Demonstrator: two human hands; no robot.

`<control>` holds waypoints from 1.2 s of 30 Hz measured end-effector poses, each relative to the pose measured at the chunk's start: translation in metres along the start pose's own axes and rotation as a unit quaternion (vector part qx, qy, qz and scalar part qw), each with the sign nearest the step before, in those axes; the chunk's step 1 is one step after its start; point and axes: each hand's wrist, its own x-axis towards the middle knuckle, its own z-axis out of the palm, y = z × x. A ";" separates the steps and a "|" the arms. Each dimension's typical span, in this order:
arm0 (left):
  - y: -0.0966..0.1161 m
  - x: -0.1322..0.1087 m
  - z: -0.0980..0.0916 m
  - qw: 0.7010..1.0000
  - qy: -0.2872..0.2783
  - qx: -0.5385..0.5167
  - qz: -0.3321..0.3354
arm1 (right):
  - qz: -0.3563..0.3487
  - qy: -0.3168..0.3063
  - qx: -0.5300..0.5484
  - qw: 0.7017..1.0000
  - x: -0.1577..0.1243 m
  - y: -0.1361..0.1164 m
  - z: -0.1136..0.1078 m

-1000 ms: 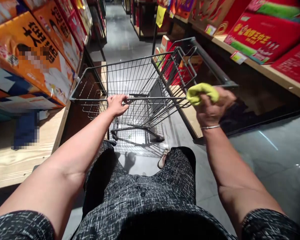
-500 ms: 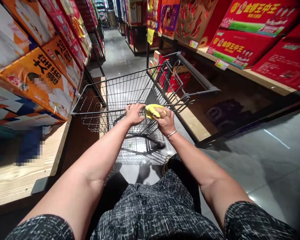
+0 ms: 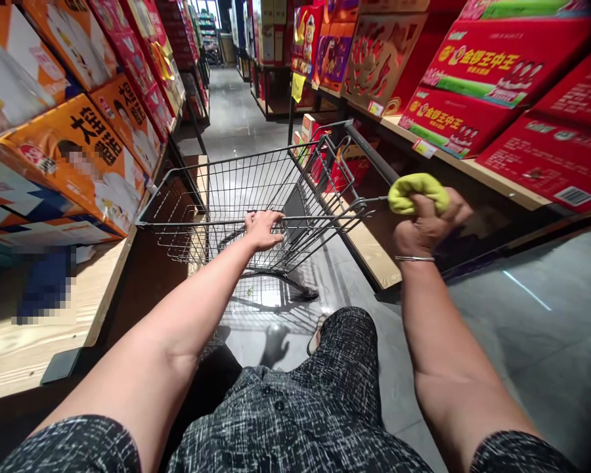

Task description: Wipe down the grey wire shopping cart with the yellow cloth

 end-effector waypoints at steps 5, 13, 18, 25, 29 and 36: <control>0.001 0.001 -0.003 1.000 -0.019 0.001 -0.001 | -0.001 -0.151 0.003 0.988 -0.040 -0.090 0.018; -0.003 0.002 -0.001 1.000 -0.017 -0.001 0.005 | -0.113 -0.309 0.019 0.944 -0.019 -0.087 0.002; -0.002 0.001 0.001 1.000 -0.009 -0.002 0.008 | -0.060 -0.246 -0.102 0.962 0.051 -0.027 -0.023; 0.001 -0.001 0.007 1.000 0.010 0.016 0.008 | -0.137 -0.491 -0.204 0.836 0.115 -0.032 -0.042; 0.001 0.001 0.012 0.999 0.020 0.042 0.006 | -0.165 -0.567 -0.231 0.773 0.133 -0.049 -0.046; 0.001 0.007 0.017 0.997 0.010 0.075 0.013 | -0.158 -0.583 -0.257 0.754 0.130 -0.064 -0.061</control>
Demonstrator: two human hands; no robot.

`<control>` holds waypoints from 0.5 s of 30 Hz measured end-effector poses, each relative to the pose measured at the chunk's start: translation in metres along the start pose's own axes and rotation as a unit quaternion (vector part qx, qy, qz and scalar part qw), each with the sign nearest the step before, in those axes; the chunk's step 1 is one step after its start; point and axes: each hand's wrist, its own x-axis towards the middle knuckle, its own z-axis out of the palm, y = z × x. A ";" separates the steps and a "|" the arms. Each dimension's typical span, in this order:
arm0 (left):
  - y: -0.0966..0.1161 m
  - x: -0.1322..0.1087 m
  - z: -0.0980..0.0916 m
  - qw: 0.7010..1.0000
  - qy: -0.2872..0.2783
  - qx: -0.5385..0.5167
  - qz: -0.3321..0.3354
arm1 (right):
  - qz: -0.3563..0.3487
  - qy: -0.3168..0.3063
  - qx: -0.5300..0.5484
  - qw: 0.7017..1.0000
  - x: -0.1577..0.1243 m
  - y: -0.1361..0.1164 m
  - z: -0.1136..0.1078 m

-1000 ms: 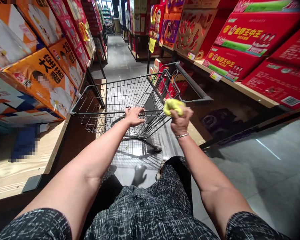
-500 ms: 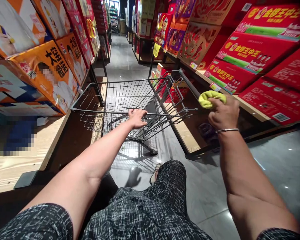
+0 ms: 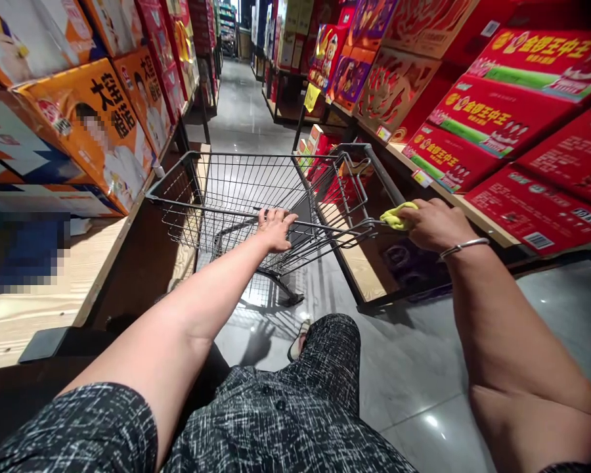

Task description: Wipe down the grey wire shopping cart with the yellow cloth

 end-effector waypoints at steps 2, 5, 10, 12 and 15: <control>-0.001 0.003 -0.002 1.000 -0.021 0.009 -0.012 | 0.002 -0.003 -0.001 1.000 -0.010 -0.006 -0.004; -0.006 0.008 -0.006 0.998 -0.039 0.015 -0.038 | -0.008 -0.004 -0.005 1.000 -0.028 -0.018 -0.014; -0.016 0.005 -0.013 0.993 -0.037 -0.027 -0.109 | -0.049 0.034 0.029 0.998 -0.056 -0.042 -0.023; -0.015 -0.001 -0.017 0.993 -0.030 -0.046 -0.106 | -0.063 0.074 0.081 0.992 -0.063 -0.050 -0.020; -0.007 -0.010 -0.023 0.996 -0.025 -0.079 -0.034 | -0.100 0.151 0.198 0.963 -0.069 -0.062 -0.014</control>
